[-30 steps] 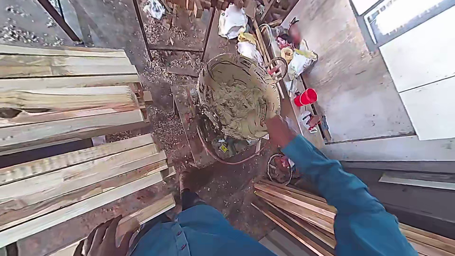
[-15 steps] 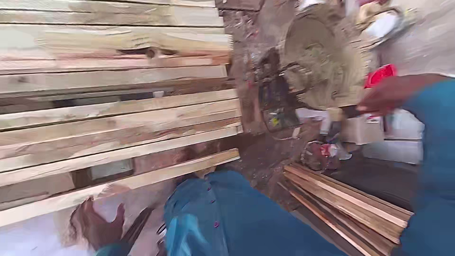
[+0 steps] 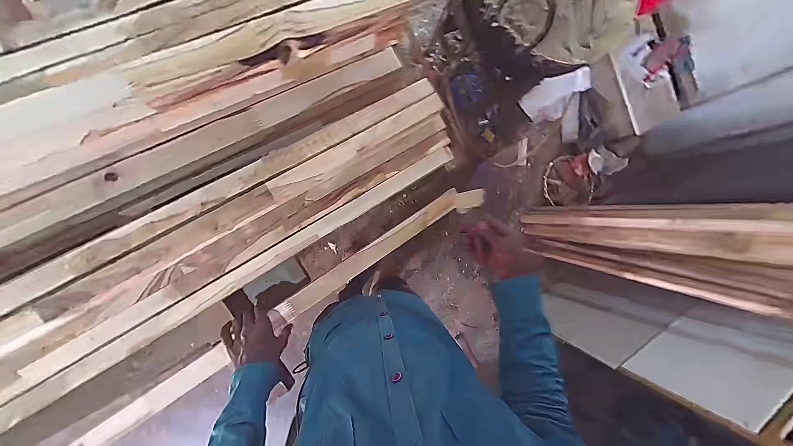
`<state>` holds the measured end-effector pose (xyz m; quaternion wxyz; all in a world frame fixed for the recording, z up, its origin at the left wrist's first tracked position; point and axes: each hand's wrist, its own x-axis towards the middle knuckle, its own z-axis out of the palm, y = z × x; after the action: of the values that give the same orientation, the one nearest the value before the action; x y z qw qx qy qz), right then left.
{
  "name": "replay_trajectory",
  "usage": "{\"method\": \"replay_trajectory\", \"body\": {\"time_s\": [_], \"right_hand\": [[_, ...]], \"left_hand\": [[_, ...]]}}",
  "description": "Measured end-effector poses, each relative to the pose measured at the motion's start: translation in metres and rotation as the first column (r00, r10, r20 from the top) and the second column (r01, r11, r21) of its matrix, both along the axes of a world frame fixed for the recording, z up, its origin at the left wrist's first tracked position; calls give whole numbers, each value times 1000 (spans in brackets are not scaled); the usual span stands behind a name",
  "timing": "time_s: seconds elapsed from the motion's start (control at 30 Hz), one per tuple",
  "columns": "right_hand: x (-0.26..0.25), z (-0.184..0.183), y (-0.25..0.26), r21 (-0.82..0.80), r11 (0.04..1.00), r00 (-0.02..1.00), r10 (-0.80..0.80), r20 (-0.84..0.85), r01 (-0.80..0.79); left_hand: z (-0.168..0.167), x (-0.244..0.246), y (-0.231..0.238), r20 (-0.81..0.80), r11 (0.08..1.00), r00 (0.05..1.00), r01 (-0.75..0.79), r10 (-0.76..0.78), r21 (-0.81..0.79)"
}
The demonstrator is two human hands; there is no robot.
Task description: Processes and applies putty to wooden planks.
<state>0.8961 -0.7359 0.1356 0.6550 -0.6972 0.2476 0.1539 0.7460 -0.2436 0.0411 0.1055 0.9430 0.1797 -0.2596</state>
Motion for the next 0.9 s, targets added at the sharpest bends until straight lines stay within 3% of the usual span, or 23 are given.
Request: {"method": "replay_trajectory", "body": {"time_s": [0.07,0.17,0.23,0.3,0.37,0.5,0.63,0.7,0.8,0.9], "right_hand": [[-11,-26,27,-245,964,992,120,46,-105],[-10,-76,63,-652,753,972,205,112,-84],[-23,-105,90,-759,649,980,185,79,-62],[-47,-93,115,-758,621,977,186,-106,-201],[-54,-59,123,-704,640,951,186,-247,-308],[-16,-44,86,-787,606,993,85,-86,-120],[14,-24,96,-740,628,965,79,-249,-242],[-8,-22,133,-675,661,940,156,-303,-327],[-51,-15,177,-609,602,854,303,-424,-516],[-66,0,164,-532,618,814,401,-420,-579]], "left_hand": [[4,16,-11,2,994,999,52,-52,-92],[2,52,-37,-22,956,979,191,-201,-223],[-2,64,-52,-38,933,971,217,-237,-287],[1,65,-64,-34,945,973,211,-226,-248],[2,61,-73,49,964,976,217,-211,-155],[-7,30,-81,240,979,954,196,-179,-49],[-8,33,-81,268,977,944,209,-192,-37],[-8,36,-81,267,977,943,210,-197,-22],[-14,32,-79,272,962,922,266,-274,67],[-28,29,-76,324,906,848,371,-420,203]]}}
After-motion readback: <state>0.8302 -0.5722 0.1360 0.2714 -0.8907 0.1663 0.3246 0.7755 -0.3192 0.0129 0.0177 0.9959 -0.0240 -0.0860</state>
